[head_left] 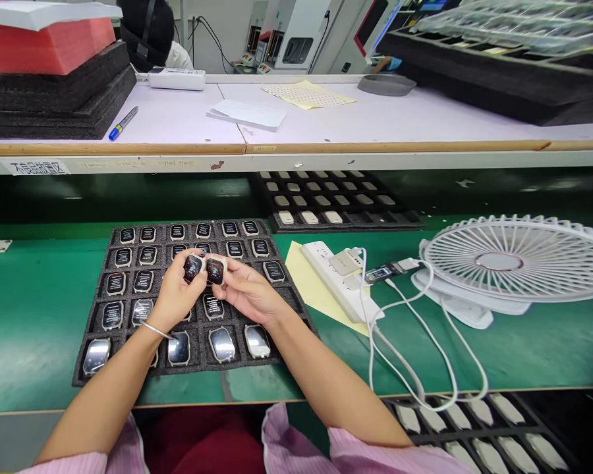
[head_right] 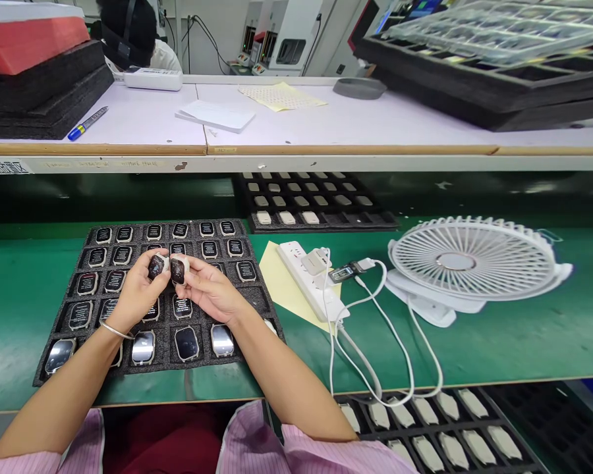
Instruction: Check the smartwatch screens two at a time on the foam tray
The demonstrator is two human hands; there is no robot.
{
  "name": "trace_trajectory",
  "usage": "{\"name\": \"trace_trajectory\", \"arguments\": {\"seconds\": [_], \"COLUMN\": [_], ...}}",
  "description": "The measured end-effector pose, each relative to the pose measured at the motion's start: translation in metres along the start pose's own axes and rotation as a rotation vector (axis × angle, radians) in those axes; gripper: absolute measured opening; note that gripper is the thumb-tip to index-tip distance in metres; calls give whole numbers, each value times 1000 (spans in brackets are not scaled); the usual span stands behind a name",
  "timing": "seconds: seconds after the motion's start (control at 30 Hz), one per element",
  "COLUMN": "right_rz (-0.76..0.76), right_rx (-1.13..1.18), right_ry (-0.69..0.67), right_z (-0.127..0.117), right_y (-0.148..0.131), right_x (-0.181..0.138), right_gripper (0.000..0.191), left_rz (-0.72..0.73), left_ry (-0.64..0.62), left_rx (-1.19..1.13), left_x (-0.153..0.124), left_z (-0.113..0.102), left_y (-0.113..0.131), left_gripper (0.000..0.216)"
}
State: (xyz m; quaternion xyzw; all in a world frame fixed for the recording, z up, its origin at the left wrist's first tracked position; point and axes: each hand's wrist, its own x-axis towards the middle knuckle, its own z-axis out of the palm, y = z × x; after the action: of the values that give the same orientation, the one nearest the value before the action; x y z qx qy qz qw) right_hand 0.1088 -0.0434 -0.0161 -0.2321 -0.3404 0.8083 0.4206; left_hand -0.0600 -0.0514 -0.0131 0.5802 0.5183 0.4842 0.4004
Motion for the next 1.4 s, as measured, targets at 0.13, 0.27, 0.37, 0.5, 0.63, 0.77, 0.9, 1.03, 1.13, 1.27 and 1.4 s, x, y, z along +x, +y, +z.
{"name": "trace_trajectory", "arguments": {"seconds": [0.13, 0.27, 0.37, 0.5, 0.63, 0.77, 0.9, 1.03, 1.13, 1.27, 1.4], "right_rz": [2, 3, -2, -4, -4, -14, -10, -14, -7, -6, -52], "right_rx": [-20, -23, -23, -22, -12, -16, -18, -11, 6, 4, -2], "right_ry": [-9, -11, -7, -15, -7, -8, -12, 18, 82, 155, 202], "right_z": [0, 0, 1, 1, 2, 2, 2, 1, -2, -7, -7], "right_y": [-1, -1, -1, -1, -1, -1, -2, -2, -3, -3, -4], "right_x": [0, -1, -1, 0, 0, -1, -1, 0, 2, 6, 7], "right_gripper": [46, 47, 45, 44, 45, 42, 42, 45, 45, 36, 29], "left_rz": [-1, -2, -2, -1, 0, 7, 8, -35, -199, -419, -407], "left_ry": [3, -2, -9, -13, -15, -19, -18, 41, 81, 47, 36], "left_rx": [17, 20, 17, 23, 13, 10, 4, -70, -245, -508, -596], "left_x": [0, -1, -1, 0, 0, -1, -1, 1, 3, 5, 5], "left_z": [0, -1, -1, -1, 0, 0, 0, 1, 1, 0, -2], "left_y": [1, 2, 2, 2, 1, 1, 1, 4, 8, 13, 16], "left_gripper": [39, 39, 40, 40, 39, 40, 39, 39, 49, 63, 57]}}
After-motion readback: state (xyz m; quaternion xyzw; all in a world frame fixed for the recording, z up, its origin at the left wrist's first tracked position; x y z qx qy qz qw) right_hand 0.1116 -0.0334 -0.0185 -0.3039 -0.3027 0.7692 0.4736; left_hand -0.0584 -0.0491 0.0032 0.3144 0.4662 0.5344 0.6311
